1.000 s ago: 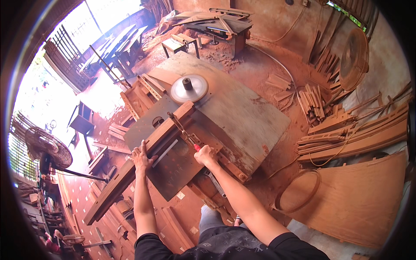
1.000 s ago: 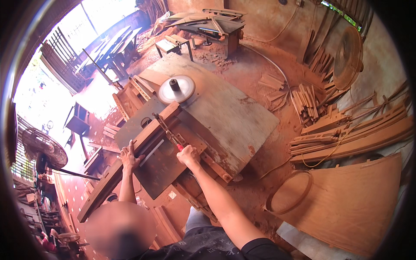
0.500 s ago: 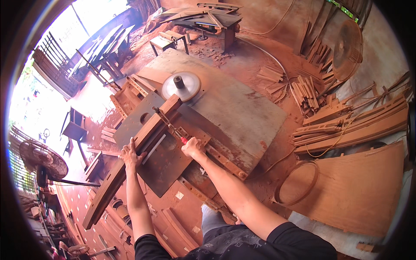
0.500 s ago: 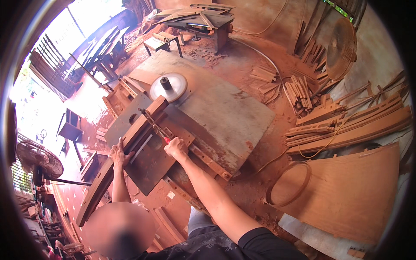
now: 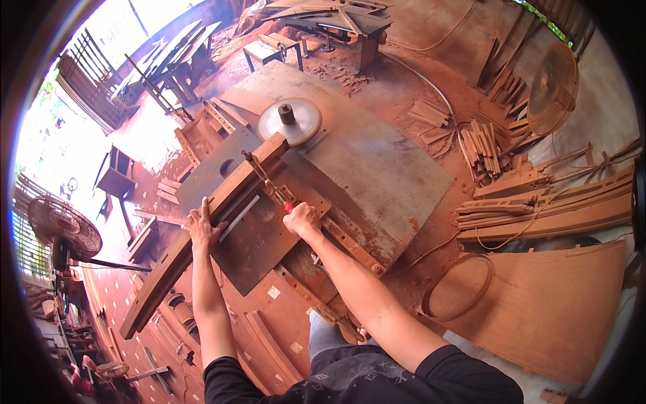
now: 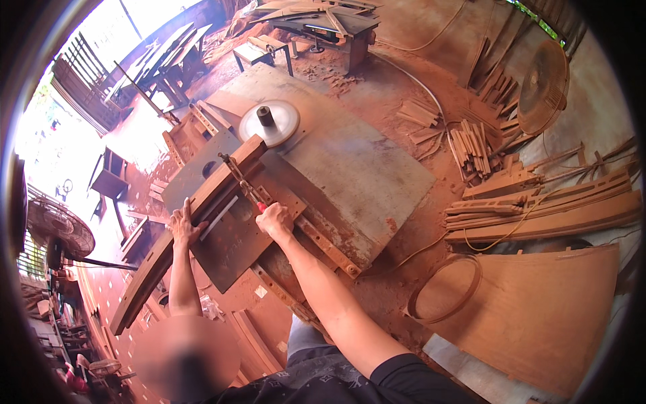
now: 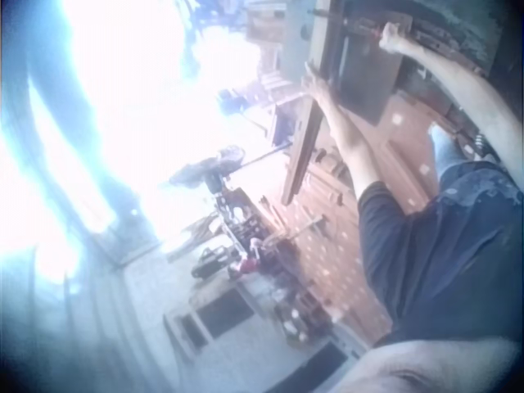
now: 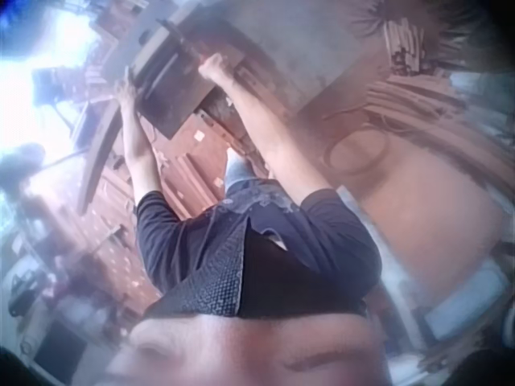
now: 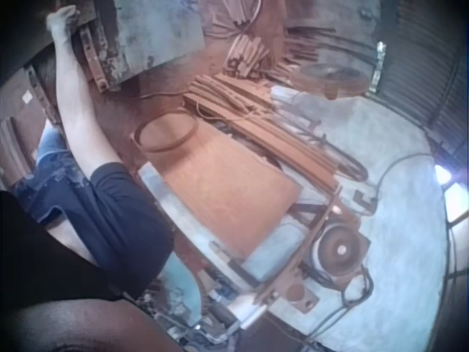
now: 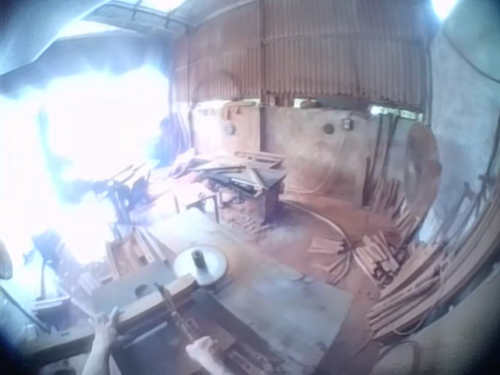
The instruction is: The person uses a spindle moulder to shape the edges of wooden planks. They feed each plank through the machine, guide it with a push stick, and then set the finished pieces aside on the floor.
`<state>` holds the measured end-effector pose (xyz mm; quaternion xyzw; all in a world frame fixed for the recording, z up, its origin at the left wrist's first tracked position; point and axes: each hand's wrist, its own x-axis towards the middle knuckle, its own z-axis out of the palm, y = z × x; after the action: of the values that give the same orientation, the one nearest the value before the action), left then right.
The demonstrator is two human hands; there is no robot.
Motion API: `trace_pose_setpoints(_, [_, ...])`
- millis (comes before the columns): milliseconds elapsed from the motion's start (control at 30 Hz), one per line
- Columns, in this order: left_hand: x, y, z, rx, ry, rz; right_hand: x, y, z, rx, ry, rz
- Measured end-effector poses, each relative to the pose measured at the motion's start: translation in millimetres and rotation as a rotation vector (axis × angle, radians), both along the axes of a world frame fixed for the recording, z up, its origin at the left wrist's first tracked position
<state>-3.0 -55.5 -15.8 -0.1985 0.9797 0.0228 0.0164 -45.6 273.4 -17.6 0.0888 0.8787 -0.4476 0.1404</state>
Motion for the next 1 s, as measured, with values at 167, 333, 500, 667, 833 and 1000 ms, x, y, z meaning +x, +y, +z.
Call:
trace_pose_setpoints(167, [-2,-1,1,0.012,-0.01,-0.005,-3,-2,-6,0.017,0.031,-0.003])
trace_pose_setpoints(333, [-3,0,0,-0.002,0.006,-0.008,-6,-8,-9,0.025,0.02,-0.016])
trace_pose_setpoints(500, [-4,2,4,0.014,-0.019,0.003,-5,-5,-4,-0.006,0.01,-0.004])
trace_pose_setpoints(667, [-5,-2,3,0.015,-0.016,0.01,-6,-5,1,0.003,0.007,0.014])
trace_pose_setpoints(833, [-8,-4,2,-0.004,-0.024,0.009,-6,-7,-5,-0.001,0.047,0.001])
trace_pose_setpoints(1000, [-7,-5,0,-0.028,0.01,-0.013,-10,-11,-11,0.027,0.018,0.027])
